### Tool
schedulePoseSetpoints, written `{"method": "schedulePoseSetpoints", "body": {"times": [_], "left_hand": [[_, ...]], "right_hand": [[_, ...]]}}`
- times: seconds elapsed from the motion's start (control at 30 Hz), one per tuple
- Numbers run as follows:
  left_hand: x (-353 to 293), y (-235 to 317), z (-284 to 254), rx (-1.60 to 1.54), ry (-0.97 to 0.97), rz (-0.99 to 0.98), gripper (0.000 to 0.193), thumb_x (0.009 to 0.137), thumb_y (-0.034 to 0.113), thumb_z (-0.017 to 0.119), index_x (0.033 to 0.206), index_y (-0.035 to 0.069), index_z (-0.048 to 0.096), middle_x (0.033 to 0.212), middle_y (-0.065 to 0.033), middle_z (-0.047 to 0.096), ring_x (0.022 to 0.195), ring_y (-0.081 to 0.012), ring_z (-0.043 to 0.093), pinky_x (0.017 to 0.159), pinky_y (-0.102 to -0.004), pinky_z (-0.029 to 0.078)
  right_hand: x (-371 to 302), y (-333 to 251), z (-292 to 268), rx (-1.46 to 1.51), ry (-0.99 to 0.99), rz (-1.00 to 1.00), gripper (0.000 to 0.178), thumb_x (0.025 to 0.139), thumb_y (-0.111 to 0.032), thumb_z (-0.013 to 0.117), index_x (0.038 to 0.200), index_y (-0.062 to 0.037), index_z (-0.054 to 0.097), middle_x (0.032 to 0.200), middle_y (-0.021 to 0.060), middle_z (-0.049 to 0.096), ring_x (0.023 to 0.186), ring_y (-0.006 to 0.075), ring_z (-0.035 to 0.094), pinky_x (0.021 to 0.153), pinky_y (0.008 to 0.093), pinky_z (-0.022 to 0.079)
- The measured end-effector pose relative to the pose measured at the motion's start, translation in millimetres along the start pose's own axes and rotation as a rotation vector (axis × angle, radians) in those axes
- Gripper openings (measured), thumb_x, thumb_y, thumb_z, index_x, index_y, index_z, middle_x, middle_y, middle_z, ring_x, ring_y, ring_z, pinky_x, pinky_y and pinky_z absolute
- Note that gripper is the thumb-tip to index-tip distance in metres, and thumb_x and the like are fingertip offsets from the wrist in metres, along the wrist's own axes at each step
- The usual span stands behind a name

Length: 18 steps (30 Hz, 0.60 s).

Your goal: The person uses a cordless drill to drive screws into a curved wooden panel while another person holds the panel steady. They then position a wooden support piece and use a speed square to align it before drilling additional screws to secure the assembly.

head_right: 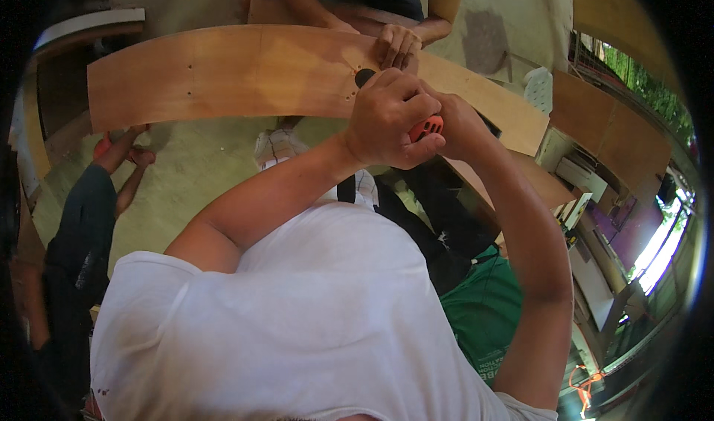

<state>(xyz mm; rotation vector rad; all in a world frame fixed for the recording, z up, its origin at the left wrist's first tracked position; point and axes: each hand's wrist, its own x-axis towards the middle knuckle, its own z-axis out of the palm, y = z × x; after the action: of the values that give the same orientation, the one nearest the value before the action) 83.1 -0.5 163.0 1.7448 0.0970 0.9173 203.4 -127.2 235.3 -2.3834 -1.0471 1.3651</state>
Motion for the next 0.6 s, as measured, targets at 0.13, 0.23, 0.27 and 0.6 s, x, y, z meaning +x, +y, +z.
{"method": "schedulePoseSetpoints", "body": {"times": [0.13, 0.23, 0.27, 0.6], "left_hand": [[15, -9, -2, -0.053, -0.015, -0.064, 0.029, 0.071, 0.037, 0.078, 0.082, 0.012, 0.070, 0.079, -0.0071, 0.063, 0.074, -0.0301, 0.062, 0.066, -0.0419, 0.051], [27, -17, -7, -0.104, -0.045, -0.124, 0.029, 0.070, 0.036, 0.077, 0.082, 0.011, 0.071, 0.078, -0.0077, 0.064, 0.074, -0.0311, 0.064, 0.065, -0.0421, 0.052], [29, -19, -10, -0.125, -0.059, -0.145, 0.029, 0.070, 0.036, 0.077, 0.083, 0.010, 0.071, 0.078, -0.0079, 0.064, 0.074, -0.0314, 0.065, 0.065, -0.0422, 0.052], [32, -24, -22, -0.218, -0.036, -0.202, 0.031, 0.066, 0.036, 0.078, 0.085, 0.011, 0.072, 0.081, -0.0070, 0.067, 0.074, -0.0311, 0.068, 0.066, -0.0424, 0.054]], "right_hand": [[3, -4, 1, 0.061, 0.016, 0.093, 0.037, 0.076, -0.015, 0.078, 0.111, -0.0062, 0.067, 0.098, 0.0125, 0.075, 0.092, 0.0292, 0.073, 0.082, 0.0396, 0.056], [6, -18, 0, 0.070, 0.071, 0.158, 0.031, 0.079, -0.016, 0.077, 0.106, -0.0054, 0.067, 0.098, 0.0111, 0.074, 0.093, 0.0265, 0.072, 0.082, 0.0387, 0.056], [6, -24, 0, 0.068, 0.093, 0.172, 0.029, 0.080, -0.016, 0.077, 0.105, -0.0054, 0.067, 0.099, 0.0108, 0.074, 0.093, 0.0261, 0.071, 0.082, 0.0386, 0.056], [11, -32, -1, 0.018, 0.006, 0.228, 0.030, 0.081, -0.018, 0.077, 0.107, -0.0075, 0.067, 0.101, 0.0084, 0.072, 0.095, 0.0236, 0.070, 0.083, 0.0370, 0.055]]}}
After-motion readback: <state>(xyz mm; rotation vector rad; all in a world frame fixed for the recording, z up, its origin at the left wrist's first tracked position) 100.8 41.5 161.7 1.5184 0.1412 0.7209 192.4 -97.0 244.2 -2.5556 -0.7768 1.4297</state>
